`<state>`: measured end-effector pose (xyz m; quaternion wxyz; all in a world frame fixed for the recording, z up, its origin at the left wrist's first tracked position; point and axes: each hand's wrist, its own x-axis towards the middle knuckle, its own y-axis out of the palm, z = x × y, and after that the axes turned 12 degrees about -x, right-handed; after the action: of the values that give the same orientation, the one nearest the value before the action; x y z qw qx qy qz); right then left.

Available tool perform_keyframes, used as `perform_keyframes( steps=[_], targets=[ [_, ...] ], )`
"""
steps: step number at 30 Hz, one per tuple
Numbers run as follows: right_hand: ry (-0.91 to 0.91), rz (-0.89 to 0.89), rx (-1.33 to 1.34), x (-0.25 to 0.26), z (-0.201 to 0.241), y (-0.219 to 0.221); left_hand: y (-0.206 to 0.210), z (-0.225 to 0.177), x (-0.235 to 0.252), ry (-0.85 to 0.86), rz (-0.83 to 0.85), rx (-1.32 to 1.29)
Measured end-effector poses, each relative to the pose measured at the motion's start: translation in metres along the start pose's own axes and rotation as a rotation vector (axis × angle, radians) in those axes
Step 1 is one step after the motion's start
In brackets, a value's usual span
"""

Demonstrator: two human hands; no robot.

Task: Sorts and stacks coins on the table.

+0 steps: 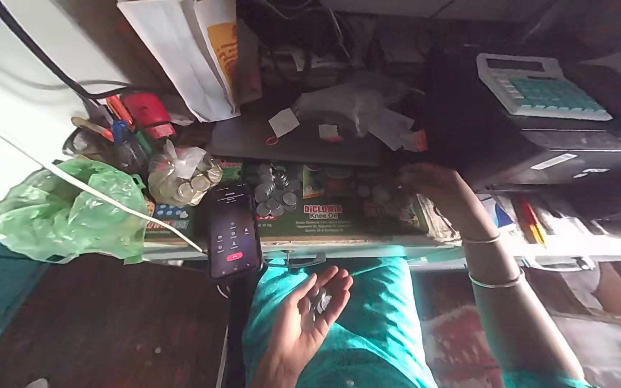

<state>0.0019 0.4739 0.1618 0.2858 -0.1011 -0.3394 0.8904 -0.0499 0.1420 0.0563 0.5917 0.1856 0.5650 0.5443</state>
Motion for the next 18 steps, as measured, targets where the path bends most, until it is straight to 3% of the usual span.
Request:
perform_keyframes(
  steps=[4,11,18],
  targets=[
    [-0.051,0.046,0.03,-0.003,0.002,-0.008,-0.001,0.0,-0.001,0.007,-0.003,-0.003],
    [-0.016,-0.065,-0.176,0.001,-0.005,0.001,-0.001,0.002,0.0,-0.007,0.02,0.015],
    [-0.059,-0.007,-0.058,-0.007,0.003,-0.011,-0.001,0.001,-0.001,-0.004,0.007,0.011]
  ],
)
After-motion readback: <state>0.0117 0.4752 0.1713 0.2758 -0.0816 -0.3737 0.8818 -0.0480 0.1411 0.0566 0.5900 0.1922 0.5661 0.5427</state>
